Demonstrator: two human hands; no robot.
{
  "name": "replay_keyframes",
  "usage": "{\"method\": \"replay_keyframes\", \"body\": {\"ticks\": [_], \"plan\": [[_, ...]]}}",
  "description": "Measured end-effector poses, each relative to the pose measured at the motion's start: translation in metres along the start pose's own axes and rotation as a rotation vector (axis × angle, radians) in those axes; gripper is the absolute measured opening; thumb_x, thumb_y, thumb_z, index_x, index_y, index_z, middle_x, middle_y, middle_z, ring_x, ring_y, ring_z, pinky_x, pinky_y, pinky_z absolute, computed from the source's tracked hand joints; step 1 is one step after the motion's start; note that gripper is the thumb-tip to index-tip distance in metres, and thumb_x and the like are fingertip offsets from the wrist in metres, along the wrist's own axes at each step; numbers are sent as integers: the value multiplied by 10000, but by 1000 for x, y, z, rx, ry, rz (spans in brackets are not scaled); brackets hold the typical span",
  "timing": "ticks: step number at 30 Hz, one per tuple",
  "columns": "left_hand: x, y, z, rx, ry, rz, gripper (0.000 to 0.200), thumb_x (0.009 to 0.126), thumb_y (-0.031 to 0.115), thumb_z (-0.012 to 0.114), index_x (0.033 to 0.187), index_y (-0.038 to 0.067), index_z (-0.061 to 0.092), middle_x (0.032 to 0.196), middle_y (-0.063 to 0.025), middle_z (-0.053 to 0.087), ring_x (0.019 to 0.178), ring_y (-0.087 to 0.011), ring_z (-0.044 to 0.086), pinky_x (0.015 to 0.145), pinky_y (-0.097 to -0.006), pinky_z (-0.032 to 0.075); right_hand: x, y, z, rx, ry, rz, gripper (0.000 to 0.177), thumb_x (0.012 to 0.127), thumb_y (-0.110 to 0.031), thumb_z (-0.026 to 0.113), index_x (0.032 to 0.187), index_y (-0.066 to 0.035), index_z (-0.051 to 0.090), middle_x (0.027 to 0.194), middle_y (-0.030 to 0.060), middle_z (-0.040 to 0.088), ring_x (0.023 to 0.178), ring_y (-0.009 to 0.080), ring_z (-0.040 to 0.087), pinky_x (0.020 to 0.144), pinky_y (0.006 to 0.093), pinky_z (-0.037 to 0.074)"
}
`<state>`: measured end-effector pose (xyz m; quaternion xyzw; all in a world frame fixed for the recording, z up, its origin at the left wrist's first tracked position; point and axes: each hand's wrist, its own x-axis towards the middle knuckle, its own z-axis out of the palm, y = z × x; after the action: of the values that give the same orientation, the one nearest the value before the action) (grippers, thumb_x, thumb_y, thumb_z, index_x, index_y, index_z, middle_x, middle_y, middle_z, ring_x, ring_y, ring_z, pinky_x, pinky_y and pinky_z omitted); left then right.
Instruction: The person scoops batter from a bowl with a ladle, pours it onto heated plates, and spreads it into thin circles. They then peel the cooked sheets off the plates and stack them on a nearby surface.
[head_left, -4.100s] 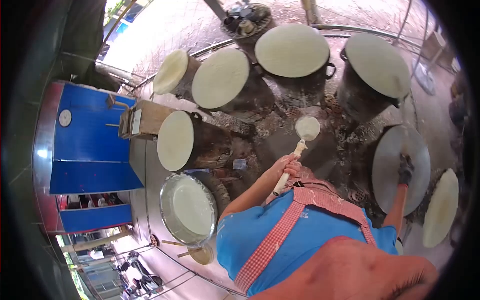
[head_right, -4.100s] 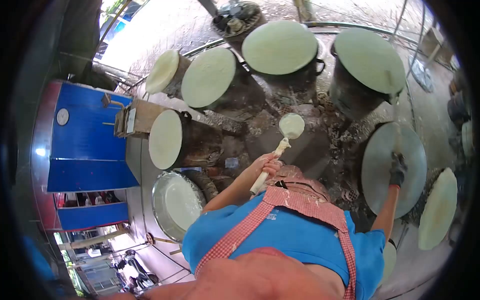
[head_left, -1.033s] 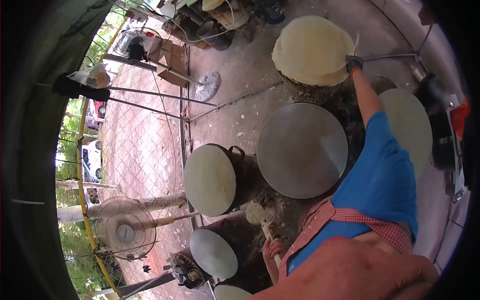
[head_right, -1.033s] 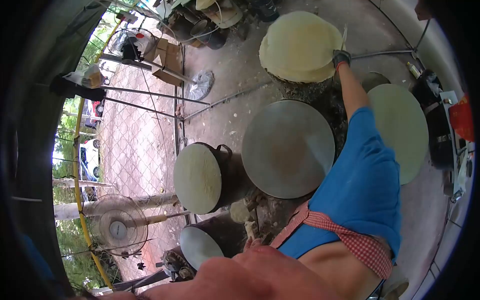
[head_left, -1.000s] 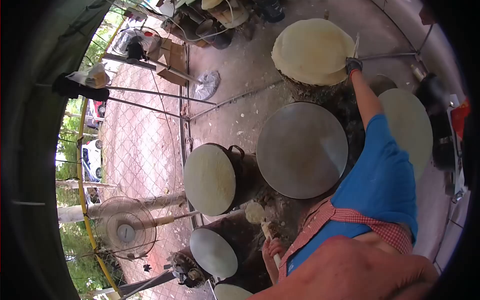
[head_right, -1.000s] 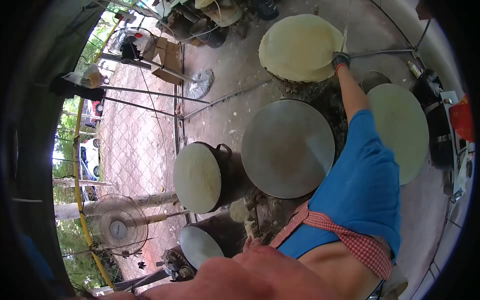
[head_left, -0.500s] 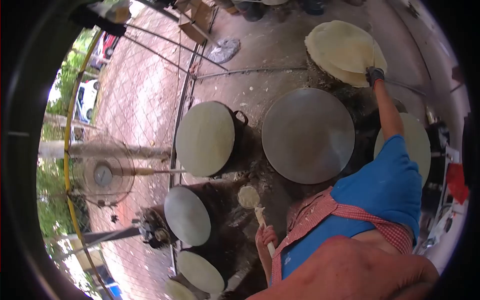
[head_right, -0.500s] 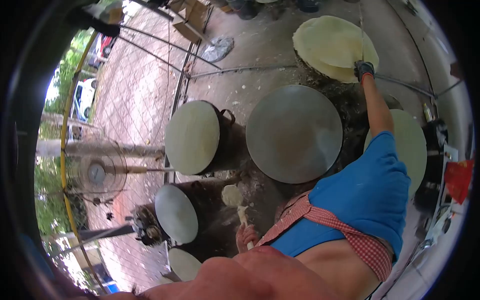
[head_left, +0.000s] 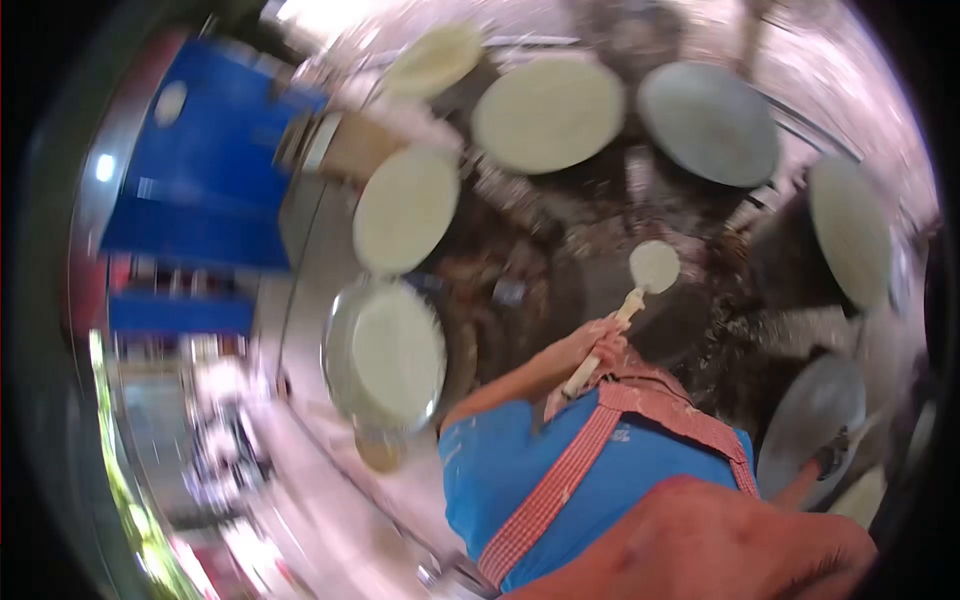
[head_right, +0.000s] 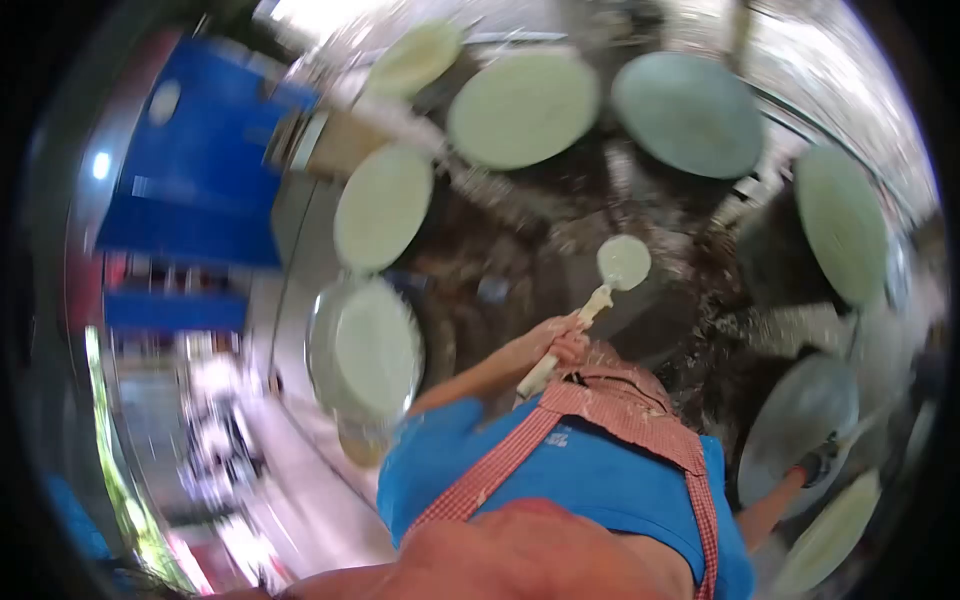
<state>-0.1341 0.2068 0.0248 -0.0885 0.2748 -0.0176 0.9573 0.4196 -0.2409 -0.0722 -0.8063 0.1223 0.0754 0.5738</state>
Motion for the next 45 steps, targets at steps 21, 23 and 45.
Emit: {"method": "replay_keyframes", "body": {"ticks": [21, 23, 45], "plan": [[-135, -96, -69, -1052, -343, 866, 277, 825, 177, 436, 607, 53, 318, 478, 10, 282, 350, -56, 277, 281, -187, 235, -456, -175, 488, -906, -1346, -1526, 394, 748, -338, 506, 1031, -66, 534, 911, 185, 564, 823, 328, 540, 738, 399, 418], [-134, -90, -68, -1086, -443, 903, 286, 825, 179, 433, 594, 63, 310, 473, 5, 290, 351, -62, 281, 286, -192, 240, -460, -159, 508, -860, -1342, -1629, 360, 747, -332, 509, 976, -59, 562, 888, 179, 572, 805, 326, 544, 734, 403, 419], [-250, -100, -168, -946, -485, 940, 189, 839, 193, 412, 739, 33, 419, 506, -2, 285, 368, -80, 282, 300, -211, 272, -778, -66, 661, -461, -1528, -2286, 287, 660, -219, 521, 905, -70, 528, 853, 154, 559, 731, 319, 557, 655, 436, 421]]}}
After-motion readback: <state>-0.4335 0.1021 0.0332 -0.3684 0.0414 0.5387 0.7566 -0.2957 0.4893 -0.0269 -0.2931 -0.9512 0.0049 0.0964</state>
